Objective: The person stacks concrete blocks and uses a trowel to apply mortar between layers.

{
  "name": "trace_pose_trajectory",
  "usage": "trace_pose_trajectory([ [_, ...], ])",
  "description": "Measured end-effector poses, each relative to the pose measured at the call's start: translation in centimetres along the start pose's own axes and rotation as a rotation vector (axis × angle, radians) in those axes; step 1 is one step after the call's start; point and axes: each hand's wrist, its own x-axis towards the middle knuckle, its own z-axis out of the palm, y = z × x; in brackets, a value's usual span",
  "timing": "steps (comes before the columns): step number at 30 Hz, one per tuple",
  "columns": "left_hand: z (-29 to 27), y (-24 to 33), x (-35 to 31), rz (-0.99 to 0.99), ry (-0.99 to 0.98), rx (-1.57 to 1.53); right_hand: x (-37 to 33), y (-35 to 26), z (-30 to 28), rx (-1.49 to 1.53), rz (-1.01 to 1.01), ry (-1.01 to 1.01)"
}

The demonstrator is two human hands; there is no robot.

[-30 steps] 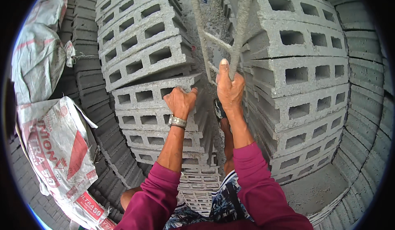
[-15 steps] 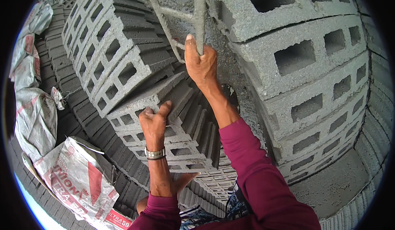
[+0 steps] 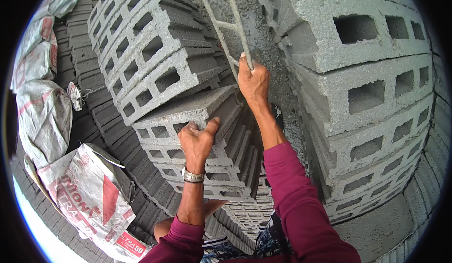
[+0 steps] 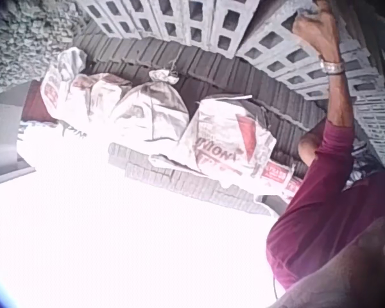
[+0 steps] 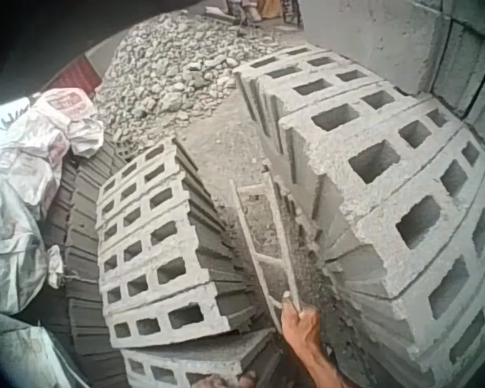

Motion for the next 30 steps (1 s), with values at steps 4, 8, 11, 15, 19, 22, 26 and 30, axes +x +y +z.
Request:
trace_pose_trajectory([
  [4,-0.1,0.0,0.3,0.052,-0.092,0.082,-1.1,-8.6,-2.4,0.030,-0.167,-0.055],
  [8,-3.0,1.8,1.8,0.211,-0.082,0.165,-2.1,-10.3,-3.5,0.113,-0.061,-0.088],
  [11,-5.2,3.1,4.3,0.363,0.434,0.159,-3.4,-10.3,-4.8,0.073,0.020,-0.025],
  [15,-2.8,4.8,10.0,0.156,0.225,0.288,-5.0,-10.0,-4.9,0.121,0.089,-0.038],
  [19,-1.1,5.0,12.8,-0.078,0.098,0.196,-5.2,-10.1,-4.6,0.088,0.041,-0.072],
  [22,-0.7,4.7,12.3,-0.052,0.125,0.106,-4.1,-8.8,-4.9,0.082,-0.034,-0.057],
  [26,-0.6,3.7,8.8,-0.084,0.014,0.073,-3.5,-6.5,-5.0,0.058,-0.156,-0.006],
  [30,-0.9,3.0,9.9,-0.073,0.169,0.055,-1.9,-8.3,-3.2,0.192,-0.169,0.002],
])
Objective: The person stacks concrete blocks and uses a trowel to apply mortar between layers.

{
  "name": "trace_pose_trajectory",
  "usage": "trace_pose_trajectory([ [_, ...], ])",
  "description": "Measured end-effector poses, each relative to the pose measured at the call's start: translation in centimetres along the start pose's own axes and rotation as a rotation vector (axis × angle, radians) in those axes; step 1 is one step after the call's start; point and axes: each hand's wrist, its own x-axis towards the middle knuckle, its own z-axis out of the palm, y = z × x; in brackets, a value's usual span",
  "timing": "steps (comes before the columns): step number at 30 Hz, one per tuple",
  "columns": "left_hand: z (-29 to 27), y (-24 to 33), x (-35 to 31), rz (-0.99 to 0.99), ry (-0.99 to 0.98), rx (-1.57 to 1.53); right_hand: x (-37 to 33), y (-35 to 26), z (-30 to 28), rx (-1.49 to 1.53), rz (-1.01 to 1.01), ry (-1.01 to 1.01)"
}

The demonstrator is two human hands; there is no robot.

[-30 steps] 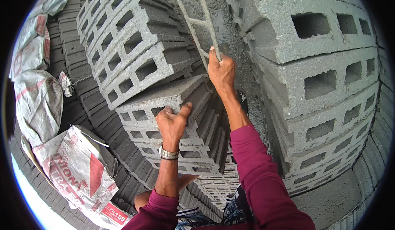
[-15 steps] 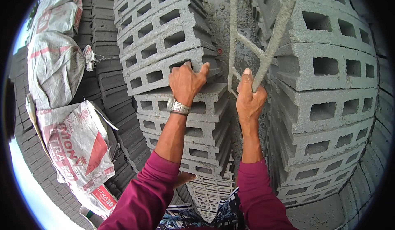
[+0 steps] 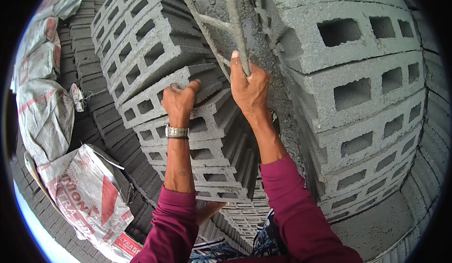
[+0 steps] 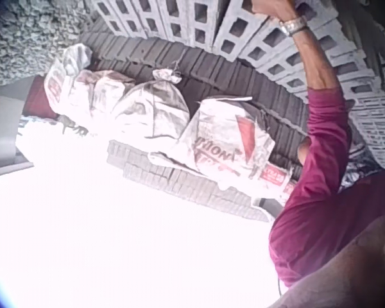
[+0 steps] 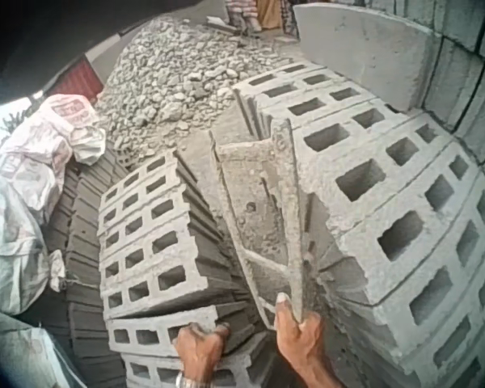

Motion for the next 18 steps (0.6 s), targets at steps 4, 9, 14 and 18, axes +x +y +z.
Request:
trace_pose_trajectory([
  [4,-2.2,0.1,0.0,-0.159,-0.244,-0.124,3.3,0.2,0.2,0.055,-0.120,0.059],
  [9,-2.7,-2.4,0.2,-0.079,-0.122,-0.169,5.8,-3.2,2.1,0.218,-0.234,0.088],
  [14,-3.2,1.1,-0.9,-0.072,-0.271,-0.173,5.6,8.6,7.0,-0.028,-0.071,0.128],
  [18,-2.7,-0.2,-1.0,-0.057,-0.216,-0.244,6.0,10.1,6.7,-0.201,-0.494,0.130],
])
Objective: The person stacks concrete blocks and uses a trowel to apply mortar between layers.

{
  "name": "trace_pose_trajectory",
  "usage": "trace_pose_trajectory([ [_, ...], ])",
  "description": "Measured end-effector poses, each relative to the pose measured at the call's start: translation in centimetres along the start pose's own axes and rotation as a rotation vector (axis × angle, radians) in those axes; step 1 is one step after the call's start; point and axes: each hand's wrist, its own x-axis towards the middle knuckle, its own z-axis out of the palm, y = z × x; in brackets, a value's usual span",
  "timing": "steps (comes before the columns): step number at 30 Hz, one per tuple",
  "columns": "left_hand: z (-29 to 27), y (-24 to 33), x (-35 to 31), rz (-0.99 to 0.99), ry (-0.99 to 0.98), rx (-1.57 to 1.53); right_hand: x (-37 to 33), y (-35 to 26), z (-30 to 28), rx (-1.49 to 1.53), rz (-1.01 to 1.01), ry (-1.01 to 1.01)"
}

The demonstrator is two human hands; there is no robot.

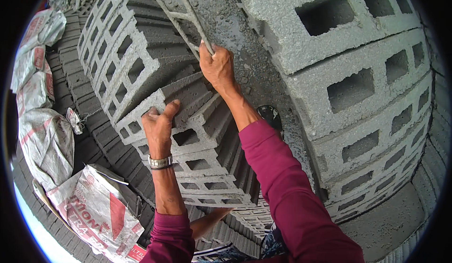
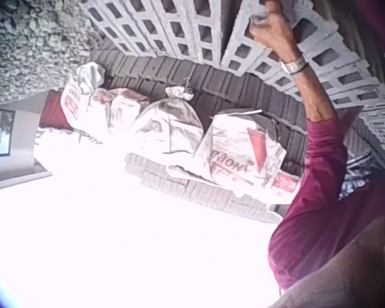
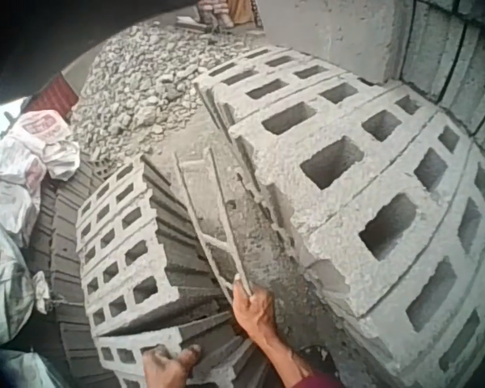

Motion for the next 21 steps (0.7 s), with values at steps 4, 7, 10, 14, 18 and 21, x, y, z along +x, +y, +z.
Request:
trace_pose_trajectory([
  [4,-0.9,-0.7,0.3,-0.012,0.037,0.037,2.7,-5.1,-1.5,0.277,0.178,-0.014],
  [7,-0.8,-0.1,0.1,-0.008,0.018,0.081,1.4,-3.9,-0.7,0.290,0.381,-0.095],
  [10,0.5,1.0,-0.2,0.026,-0.019,0.013,-2.3,1.9,-0.4,0.144,0.429,-0.144],
  [14,0.1,-0.6,0.5,0.035,0.015,-0.057,-5.1,0.4,-3.6,0.051,0.434,-0.227],
  [18,2.0,0.5,1.8,0.139,0.091,0.330,-2.1,-5.3,-6.5,-0.070,0.360,-0.270],
  [21,-1.4,-1.3,1.0,0.381,0.088,0.236,0.4,-10.6,-7.8,-0.252,0.219,-0.341],
])
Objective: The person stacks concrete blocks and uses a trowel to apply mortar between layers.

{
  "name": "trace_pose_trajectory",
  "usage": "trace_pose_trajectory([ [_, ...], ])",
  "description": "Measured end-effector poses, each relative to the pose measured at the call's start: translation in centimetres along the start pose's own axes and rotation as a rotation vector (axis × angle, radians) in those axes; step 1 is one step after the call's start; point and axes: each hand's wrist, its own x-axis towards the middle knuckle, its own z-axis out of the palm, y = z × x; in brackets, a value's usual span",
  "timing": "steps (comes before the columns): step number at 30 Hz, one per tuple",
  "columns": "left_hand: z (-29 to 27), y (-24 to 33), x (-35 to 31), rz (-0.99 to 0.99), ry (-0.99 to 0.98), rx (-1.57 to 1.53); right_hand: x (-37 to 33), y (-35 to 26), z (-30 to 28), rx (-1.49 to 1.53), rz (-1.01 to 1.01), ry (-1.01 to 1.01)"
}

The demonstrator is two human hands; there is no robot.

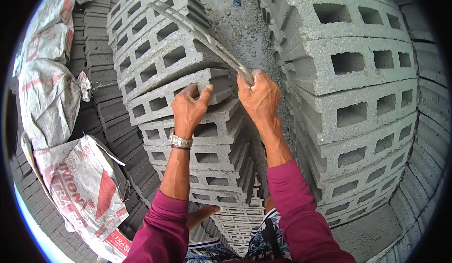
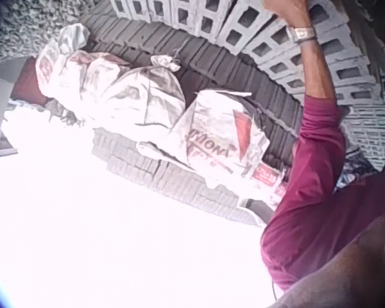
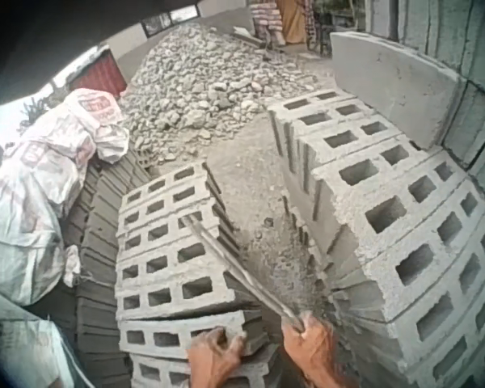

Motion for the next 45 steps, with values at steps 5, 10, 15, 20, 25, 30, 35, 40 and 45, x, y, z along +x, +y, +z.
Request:
trace_pose_trajectory([
  [5,-8.6,-1.8,-11.7,0.120,-0.018,-0.251,2.5,-6.9,-0.4,-0.134,-0.234,-0.038],
  [10,-14.0,-8.6,-22.9,-0.075,-0.078,-0.301,4.3,-13.1,4.6,-0.350,-0.574,-0.178],
  [15,-15.9,-17.6,-27.3,-0.489,-0.033,-0.397,-7.3,-17.9,2.5,-0.161,-0.577,-0.440],
  [20,-16.7,-24.0,-28.4,-0.535,0.228,-0.742,-25.8,-16.4,-7.2,-0.341,0.070,-0.728],
  [25,-17.5,-28.3,-33.8,-0.752,0.170,-0.731,-37.7,-12.4,-7.5,-0.512,-0.013,-0.650],
  [30,-17.9,-29.7,-32.7,-0.757,0.178,-0.724,-40.4,-9.1,-1.6,-0.750,-0.235,-0.512],
  [35,-12.1,-35.6,-32.1,-0.748,-0.244,-0.301,-42.0,-9.7,-0.4,-0.547,-0.090,-0.510],
  [40,-5.6,-36.4,-32.1,-0.751,-0.492,-0.287,-43.5,-6.2,1.3,-0.617,-0.065,-0.558],
  [45,-3.2,-35.8,-32.0,-0.693,-0.391,-0.479,-42.5,-5.7,4.0,-0.583,0.183,-0.521],
])
